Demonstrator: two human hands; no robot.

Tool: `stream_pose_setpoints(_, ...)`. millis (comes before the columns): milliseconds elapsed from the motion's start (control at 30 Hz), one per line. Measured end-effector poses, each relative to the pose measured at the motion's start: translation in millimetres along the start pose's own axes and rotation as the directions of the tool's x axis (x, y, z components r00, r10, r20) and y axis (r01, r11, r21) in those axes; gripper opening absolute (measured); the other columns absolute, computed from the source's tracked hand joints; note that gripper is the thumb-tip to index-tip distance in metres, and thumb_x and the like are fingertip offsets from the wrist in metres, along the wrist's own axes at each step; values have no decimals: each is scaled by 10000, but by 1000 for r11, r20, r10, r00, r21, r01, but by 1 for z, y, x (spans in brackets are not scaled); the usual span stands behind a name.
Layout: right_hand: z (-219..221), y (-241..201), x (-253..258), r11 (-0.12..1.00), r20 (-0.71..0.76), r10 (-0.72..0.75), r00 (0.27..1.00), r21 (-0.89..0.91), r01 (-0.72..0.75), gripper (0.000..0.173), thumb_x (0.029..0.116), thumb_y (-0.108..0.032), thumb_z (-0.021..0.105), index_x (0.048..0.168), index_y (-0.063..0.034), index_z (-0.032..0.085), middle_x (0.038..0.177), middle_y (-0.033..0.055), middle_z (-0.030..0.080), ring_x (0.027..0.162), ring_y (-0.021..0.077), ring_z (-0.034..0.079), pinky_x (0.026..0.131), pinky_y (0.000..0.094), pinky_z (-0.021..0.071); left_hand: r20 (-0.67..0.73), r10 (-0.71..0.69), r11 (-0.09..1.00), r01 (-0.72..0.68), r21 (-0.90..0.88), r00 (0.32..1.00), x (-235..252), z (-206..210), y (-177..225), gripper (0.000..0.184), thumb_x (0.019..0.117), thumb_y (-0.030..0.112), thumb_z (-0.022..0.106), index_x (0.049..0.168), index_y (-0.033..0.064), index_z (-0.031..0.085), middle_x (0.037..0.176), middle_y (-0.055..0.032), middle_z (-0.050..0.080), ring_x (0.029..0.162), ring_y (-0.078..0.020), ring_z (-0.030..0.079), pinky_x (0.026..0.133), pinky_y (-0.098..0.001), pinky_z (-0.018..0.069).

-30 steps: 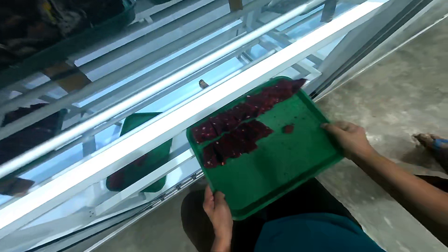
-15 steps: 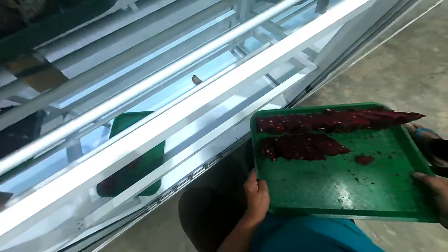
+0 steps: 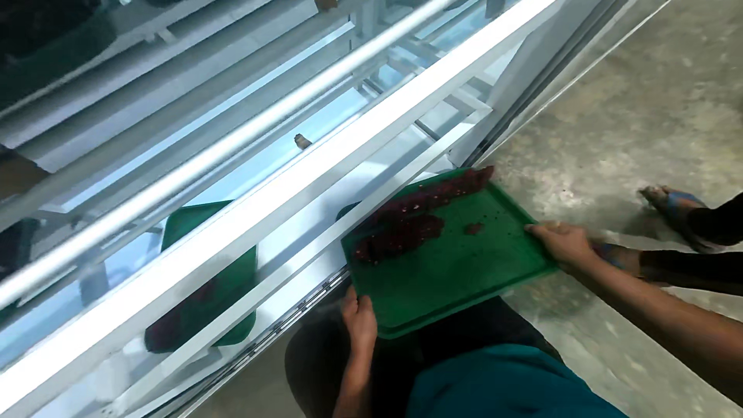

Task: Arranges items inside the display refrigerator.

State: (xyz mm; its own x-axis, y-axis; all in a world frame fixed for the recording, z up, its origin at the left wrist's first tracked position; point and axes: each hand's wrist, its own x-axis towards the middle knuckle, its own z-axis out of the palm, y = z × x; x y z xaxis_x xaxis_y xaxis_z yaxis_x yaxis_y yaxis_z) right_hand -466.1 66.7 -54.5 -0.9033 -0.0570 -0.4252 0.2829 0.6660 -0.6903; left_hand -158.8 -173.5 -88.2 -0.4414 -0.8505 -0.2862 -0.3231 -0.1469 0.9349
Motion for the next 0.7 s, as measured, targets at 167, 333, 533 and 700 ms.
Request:
stream_pose_setpoints(167,62,-13,38,999,155,-29,988,32,24,292,1017,-194,647,1132,73,620,1007,200,640,871,243,625,817,456,528,-139,30,1000,-30,2,990,21,-18,-22,268,901,-72,471,1084,-98,664,942,-98,692,811,-32,641,738,-209,534)
stream_pose_setpoints(333,120,-50,77,991,243,-121,963,-30,132,342,1037,-236,628,1147,88,625,1061,281,654,974,374,650,900,572,505,-251,-34,999,40,19,967,53,-21,-47,232,921,-73,476,1059,-100,660,906,-130,665,803,-97,624,755,-269,522)
stream_pose_setpoints(533,173,-72,107,988,238,-152,959,41,147,506,1103,-397,447,1315,49,558,1257,320,594,1157,455,594,968,646,459,-355,-95,987,136,91,930,90,-26,-61,283,981,-49,476,1211,-122,623,1099,-253,663,970,-248,636,888,-388,513)
stream_pose_setpoints(700,175,-68,91,980,332,-181,926,-20,198,404,1116,-270,451,1358,43,535,1224,310,599,1026,427,634,872,593,520,-165,-264,828,311,466,950,97,-53,-44,403,1024,87,516,1385,-93,529,1393,-328,520,1325,-413,506,1117,-513,400)
